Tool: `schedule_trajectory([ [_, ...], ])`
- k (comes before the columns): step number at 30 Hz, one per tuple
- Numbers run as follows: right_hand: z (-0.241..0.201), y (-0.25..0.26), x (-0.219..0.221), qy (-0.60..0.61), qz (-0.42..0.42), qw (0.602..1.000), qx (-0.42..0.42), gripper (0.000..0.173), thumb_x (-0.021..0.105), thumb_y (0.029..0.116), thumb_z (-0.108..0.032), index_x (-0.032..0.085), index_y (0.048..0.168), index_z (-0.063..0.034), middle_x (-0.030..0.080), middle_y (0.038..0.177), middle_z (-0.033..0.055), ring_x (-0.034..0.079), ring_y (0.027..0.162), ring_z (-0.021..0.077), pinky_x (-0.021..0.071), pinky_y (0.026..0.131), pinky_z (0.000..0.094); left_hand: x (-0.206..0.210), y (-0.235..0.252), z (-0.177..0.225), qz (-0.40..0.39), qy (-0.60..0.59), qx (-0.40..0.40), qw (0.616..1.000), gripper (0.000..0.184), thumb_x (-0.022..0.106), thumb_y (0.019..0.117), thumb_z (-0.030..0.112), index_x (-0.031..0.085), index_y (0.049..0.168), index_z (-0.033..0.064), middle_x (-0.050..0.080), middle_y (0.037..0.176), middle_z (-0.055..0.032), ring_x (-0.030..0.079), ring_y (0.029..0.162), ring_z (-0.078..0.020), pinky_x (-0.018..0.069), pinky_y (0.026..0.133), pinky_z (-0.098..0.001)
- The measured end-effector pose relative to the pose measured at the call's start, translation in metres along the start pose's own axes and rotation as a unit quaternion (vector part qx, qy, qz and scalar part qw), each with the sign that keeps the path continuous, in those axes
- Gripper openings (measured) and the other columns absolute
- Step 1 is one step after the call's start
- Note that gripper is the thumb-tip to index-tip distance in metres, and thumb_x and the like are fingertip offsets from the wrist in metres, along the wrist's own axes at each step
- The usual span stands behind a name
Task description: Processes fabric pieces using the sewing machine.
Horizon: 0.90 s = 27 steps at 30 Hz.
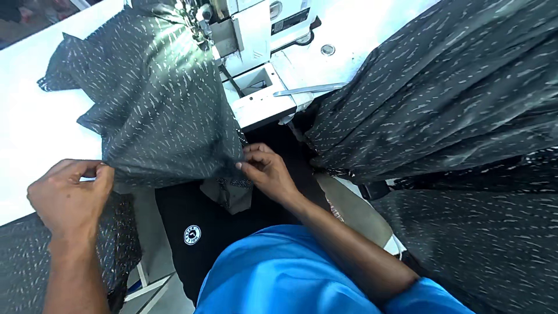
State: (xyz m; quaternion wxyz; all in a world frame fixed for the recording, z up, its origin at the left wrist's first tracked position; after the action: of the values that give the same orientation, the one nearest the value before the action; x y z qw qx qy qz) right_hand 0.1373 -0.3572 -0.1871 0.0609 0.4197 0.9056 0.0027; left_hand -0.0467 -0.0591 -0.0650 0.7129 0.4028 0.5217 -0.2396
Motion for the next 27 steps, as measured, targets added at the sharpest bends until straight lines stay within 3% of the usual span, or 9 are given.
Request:
schedule_trajectory([
  [2,0.016,0.012,0.001,-0.027,-0.003,1.0,0.007,0.015,0.073,0.0932,-0.022,0.077,0.095,-0.0082,0.058,0.138,0.015,0.061,0.121,0.018,0.0577,0.094,0.0328,-0.002,-0.001,-0.004,-0.01,0.017,-0.002,1.0,0.037,0.055,0.0954,0.027,0.072,0.087,-0.0043,0.067,0.086,-0.0251,0.064,0.078,-0.0401,0.0458,0.071,-0.0595],
  [3,0.025,0.022,0.0,-0.025,-0.017,1.0,0.006,0.016,0.072,0.0939,-0.023,0.077,0.095,-0.008,0.058,0.138,0.0174,0.06,0.124,0.0205,0.0569,0.096,0.035,-0.001,0.001,-0.006,-0.01,0.021,0.0,1.0,0.037,0.054,0.0952,0.028,0.071,0.087,-0.004,0.067,0.086,-0.025,0.064,0.078,-0.04,0.0455,0.07,-0.0594],
  [5,0.039,0.04,-0.001,0.027,-0.052,0.998,-0.015,0.017,0.072,0.0954,-0.02,0.076,0.091,-0.0042,0.069,0.116,0.0138,0.067,0.105,0.0169,0.0589,0.087,0.0334,-0.002,0.007,-0.008,-0.008,0.025,0.004,1.0,0.038,0.054,0.0953,0.029,0.071,0.087,-0.0036,0.067,0.085,-0.0248,0.063,0.077,-0.0395,0.0455,0.07,-0.0593],
  [7,0.043,0.044,0.0,0.083,-0.067,0.994,-0.036,0.017,0.073,0.0949,-0.014,0.073,0.085,-0.0005,0.071,0.091,0.0089,0.066,0.078,0.0125,0.0564,0.07,0.0295,-0.005,0.009,-0.012,-0.003,0.021,0.001,1.0,0.037,0.054,0.0955,0.029,0.071,0.089,-0.0039,0.066,0.085,-0.0244,0.063,0.077,-0.0386,0.0458,0.07,-0.0585],
  [12,0.004,-0.007,-0.015,-0.002,0.026,0.995,-0.096,0.014,0.079,0.0887,-0.017,0.074,0.083,-0.0059,0.072,0.089,0.0031,0.068,0.078,0.0089,0.0593,0.066,0.0256,-0.023,0.012,-0.023,0.008,-0.005,-0.019,1.0,0.038,0.054,0.0976,0.026,0.069,0.095,-0.0093,0.065,0.091,-0.0291,0.062,0.083,-0.0385,0.0479,0.078,-0.0535],
  [15,0.016,-0.022,-0.014,0.036,0.034,0.997,-0.066,0.01,0.077,0.0903,-0.013,0.072,0.086,-0.0056,0.07,0.085,0.0027,0.063,0.066,0.0078,0.0555,0.057,0.0233,-0.01,0.014,-0.016,-0.007,-0.033,0.005,0.999,0.037,0.054,0.0965,0.027,0.069,0.093,-0.0067,0.065,0.087,-0.0253,0.061,0.078,-0.0353,0.0473,0.072,-0.0528],
  [19,0.025,-0.025,-0.016,0.093,0.036,0.995,-0.018,0.008,0.073,0.094,-0.013,0.07,0.092,-0.0057,0.067,0.082,0.0039,0.059,0.059,0.0111,0.0537,0.052,0.0255,0.001,0.01,-0.007,0.002,-0.059,0.006,0.998,0.033,0.055,0.0964,0.025,0.069,0.089,-0.0034,0.064,0.085,-0.0201,0.061,0.075,-0.0289,0.048,0.067,-0.0478],
  [22,0.025,-0.032,-0.022,0.111,0.033,0.993,-0.028,0.01,0.07,0.0965,-0.014,0.07,0.095,-0.0047,0.067,0.078,0.0021,0.06,0.061,0.0083,0.0536,0.056,0.0245,0.002,0.005,-0.013,0.01,-0.079,-0.005,0.997,0.032,0.055,0.0965,0.026,0.069,0.088,-0.0019,0.064,0.087,-0.0169,0.061,0.075,-0.025,0.0498,0.065,-0.0443],
  [27,-0.013,-0.057,-0.033,0.116,0.051,0.983,-0.134,0.009,0.074,0.0946,-0.016,0.073,0.092,-0.0076,0.074,0.095,0.0028,0.071,0.087,0.0093,0.0617,0.076,0.0258,0.001,-0.001,-0.021,0.043,-0.11,-0.041,0.992,0.028,0.055,0.091,0.024,0.067,0.085,-0.0011,0.064,0.084,-0.0125,0.059,0.071,-0.0162,0.0472,0.059,-0.0335],
])
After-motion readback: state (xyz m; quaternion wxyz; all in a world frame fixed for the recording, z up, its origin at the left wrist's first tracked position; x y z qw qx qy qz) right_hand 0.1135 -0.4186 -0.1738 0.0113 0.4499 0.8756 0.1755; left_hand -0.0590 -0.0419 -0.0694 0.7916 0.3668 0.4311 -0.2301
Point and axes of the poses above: each hand's wrist, its own y-axis towards the middle knuckle, its own x-axis out of the palm, z = x × y, the point moved 1 cm from there along y, towards the middle knuckle
